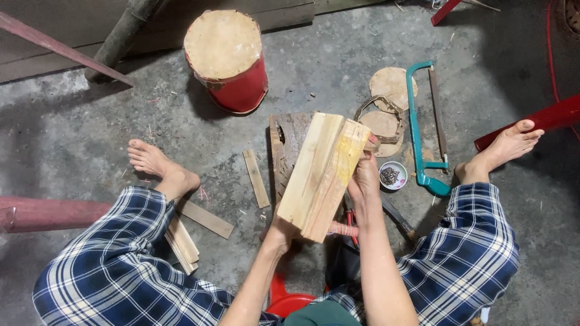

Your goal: Assembling a wooden frame by aligning slats and securing them with pliers.

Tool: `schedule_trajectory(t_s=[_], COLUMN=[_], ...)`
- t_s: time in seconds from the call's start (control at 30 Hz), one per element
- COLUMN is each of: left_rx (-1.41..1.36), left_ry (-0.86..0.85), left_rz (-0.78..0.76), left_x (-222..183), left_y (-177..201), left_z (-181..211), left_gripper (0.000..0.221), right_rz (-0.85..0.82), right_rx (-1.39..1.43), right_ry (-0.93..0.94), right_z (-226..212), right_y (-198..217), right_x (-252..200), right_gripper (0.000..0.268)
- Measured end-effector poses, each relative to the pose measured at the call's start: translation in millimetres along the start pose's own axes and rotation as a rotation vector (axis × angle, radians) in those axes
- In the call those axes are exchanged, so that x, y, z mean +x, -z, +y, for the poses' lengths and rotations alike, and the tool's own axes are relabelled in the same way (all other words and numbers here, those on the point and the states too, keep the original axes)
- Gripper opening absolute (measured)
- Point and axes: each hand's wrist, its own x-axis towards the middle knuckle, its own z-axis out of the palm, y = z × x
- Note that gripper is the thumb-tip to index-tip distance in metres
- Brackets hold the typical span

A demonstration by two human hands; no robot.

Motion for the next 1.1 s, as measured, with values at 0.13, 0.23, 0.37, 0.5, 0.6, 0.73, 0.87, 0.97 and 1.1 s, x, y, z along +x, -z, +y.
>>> schedule_trajectory(t_s=[0.13, 0.23, 0.37, 0.5, 0.6, 0.73, 0.87, 0.97, 1.1], left_rx=[-0.05, -0.098, -0.08, -0.178, -0.287, -0.315, -0.375, -0.386, -0.381], left_ry=[-0.021, -0.04, -0.011, -0.038, -0.058, -0.047, -0.104, -0.106, -0.103], left_rz=[-0.002, -0.013, 0.203, 0.434, 0.432, 0.354, 0.321, 0.318, 0.33], left_x=[5, 11, 14, 74, 89, 107, 96, 52, 47], left_y=[3, 1, -20, 8, 14, 23, 1, -31, -36], left_z=[2, 5, 18, -43, -50, -61, -39, 5, -2], left_gripper=[0.076, 0.071, 0.054, 0.031, 0.071, 0.071, 0.057, 0.057, 0.057], right_rz=[-0.09, -0.01, 0.054, 0.097, 0.114, -0.124, -0.37, -0.334, -0.296], right_rx=[-0.096, -0.209, -0.331, -0.51, -0.62, -0.701, -0.678, -0.628, -0.616], right_ry=[-0.012, -0.069, -0.112, -0.171, -0.231, -0.291, -0.226, -0.118, -0.007], right_z=[-66, -74, -61, -39, -12, -7, -4, 15, 36], right_y=[-99, -93, -72, -63, -46, -74, -82, -64, -40], right_x=[-77, -83, -77, -79, -90, -127, -138, -128, -115], right_gripper=[0.058, 0.061, 0.033, 0.024, 0.026, 0.046, 0.075, 0.064, 0.054])
